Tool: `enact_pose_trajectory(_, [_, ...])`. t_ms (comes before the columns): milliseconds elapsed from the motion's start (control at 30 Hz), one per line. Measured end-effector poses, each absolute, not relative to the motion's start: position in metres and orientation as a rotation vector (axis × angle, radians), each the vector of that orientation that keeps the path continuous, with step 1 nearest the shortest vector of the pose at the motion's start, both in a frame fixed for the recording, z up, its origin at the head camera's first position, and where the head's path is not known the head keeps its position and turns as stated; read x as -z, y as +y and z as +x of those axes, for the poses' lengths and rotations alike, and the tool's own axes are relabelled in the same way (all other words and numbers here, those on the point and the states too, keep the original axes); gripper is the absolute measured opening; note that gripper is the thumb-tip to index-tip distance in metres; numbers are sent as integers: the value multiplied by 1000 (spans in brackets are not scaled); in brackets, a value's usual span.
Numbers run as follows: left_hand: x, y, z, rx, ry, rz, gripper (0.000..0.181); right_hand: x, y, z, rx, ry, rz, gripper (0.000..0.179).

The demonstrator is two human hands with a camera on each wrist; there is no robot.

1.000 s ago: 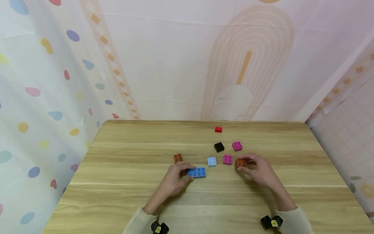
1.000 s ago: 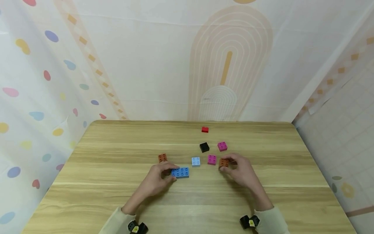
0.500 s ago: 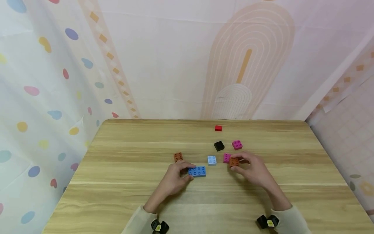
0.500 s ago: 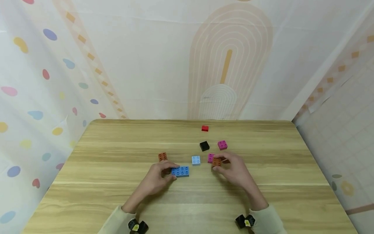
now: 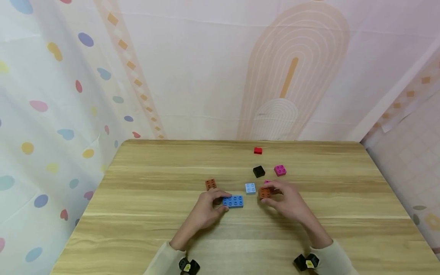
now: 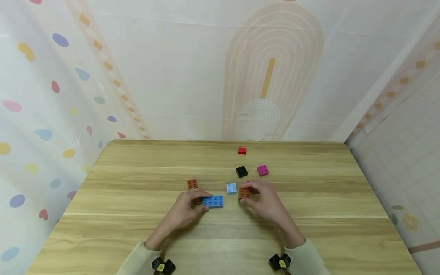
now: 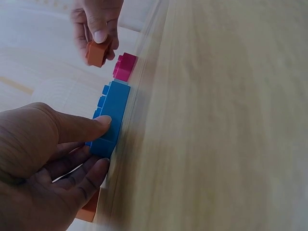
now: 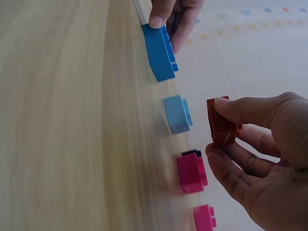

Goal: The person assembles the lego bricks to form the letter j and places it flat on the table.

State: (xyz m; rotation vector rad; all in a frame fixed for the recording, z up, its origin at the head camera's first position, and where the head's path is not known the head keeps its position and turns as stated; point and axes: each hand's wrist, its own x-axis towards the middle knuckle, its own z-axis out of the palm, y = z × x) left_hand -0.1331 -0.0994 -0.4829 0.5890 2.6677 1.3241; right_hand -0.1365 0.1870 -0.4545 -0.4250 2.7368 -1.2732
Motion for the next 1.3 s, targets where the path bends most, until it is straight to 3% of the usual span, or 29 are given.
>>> enact_pose_trajectory(767, [484,-97,-135,-1332,2664,649,30,471,145,-135,1282,2729,-604,35])
enact_pose_trajectory(1300, [484,-97,-136,-1323,2656,640,30,471,136,-132,1227,2783,-561,37])
